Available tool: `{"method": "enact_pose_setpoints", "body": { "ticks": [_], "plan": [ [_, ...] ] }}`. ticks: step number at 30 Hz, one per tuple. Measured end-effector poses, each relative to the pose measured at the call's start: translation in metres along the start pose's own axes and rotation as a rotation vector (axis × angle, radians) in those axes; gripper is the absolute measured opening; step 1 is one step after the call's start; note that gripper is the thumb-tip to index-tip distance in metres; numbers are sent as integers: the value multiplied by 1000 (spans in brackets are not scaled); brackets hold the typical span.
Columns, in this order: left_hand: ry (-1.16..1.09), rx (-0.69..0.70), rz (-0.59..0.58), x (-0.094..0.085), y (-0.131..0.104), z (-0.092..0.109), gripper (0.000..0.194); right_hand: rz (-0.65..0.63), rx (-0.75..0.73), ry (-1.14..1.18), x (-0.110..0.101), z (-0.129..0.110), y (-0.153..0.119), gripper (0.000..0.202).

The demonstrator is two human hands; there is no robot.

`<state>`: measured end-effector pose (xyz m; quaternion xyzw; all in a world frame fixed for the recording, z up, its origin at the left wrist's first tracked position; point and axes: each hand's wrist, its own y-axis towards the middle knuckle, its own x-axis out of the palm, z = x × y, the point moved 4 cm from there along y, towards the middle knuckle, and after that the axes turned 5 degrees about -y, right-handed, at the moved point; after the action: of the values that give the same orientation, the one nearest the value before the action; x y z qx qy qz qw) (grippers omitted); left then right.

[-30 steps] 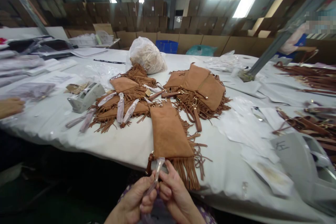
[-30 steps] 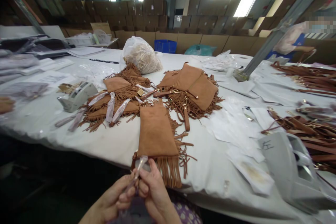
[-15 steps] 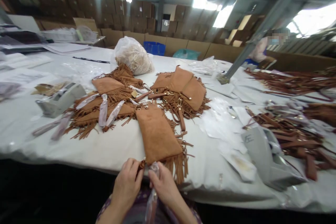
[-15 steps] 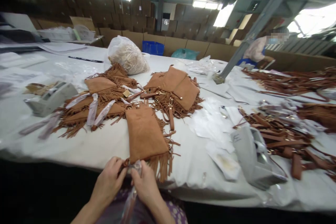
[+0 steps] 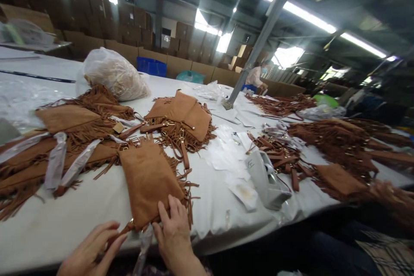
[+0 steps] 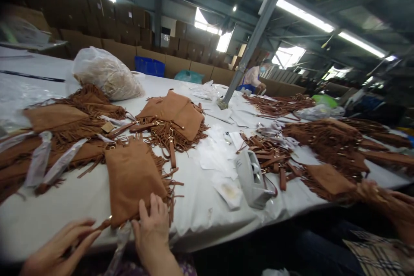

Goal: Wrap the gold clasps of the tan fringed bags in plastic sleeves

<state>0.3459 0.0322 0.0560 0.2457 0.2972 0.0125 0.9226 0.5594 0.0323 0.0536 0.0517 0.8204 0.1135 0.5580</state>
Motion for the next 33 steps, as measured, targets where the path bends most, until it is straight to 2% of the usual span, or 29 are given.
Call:
{"method": "enact_pose_setpoints", "body": {
  "ticks": [5,8,10,11,13,15,18,21,23,25,27,31,33],
  "plan": [
    [-333,-280,-317,43,39,9,29,-15,-28,4,10,4,-8,50],
    [-563,-310,-458,61,56,13,28,-6,-73,63,3,4,-10,50],
    [-618,-299,-500,64,60,8,45,13,-102,143,-13,15,-5,44],
    [-593,-282,-517,64,61,3,45,26,-80,163,-26,27,0,37],
    [-485,-219,-548,61,59,-6,29,48,76,98,-59,67,16,27],
    [-382,-119,-534,58,57,-11,22,69,375,-222,-99,125,34,31],
    [-262,66,-445,57,57,-7,22,52,544,-389,-142,203,60,31],
    [-182,245,-402,61,59,5,19,-59,624,-484,-149,254,75,22],
    [-179,312,-372,64,57,9,19,-142,636,-514,-140,270,79,19],
    [-212,306,-321,65,51,8,19,-193,633,-523,-131,279,81,20],
    [-260,186,-289,69,39,3,19,-201,631,-520,-128,285,82,22],
    [-417,-325,-196,88,9,-6,28,-142,640,-463,-137,297,83,19],
    [-502,-515,-114,99,1,-3,39,-121,636,-400,-142,303,84,19]
  ]
}}
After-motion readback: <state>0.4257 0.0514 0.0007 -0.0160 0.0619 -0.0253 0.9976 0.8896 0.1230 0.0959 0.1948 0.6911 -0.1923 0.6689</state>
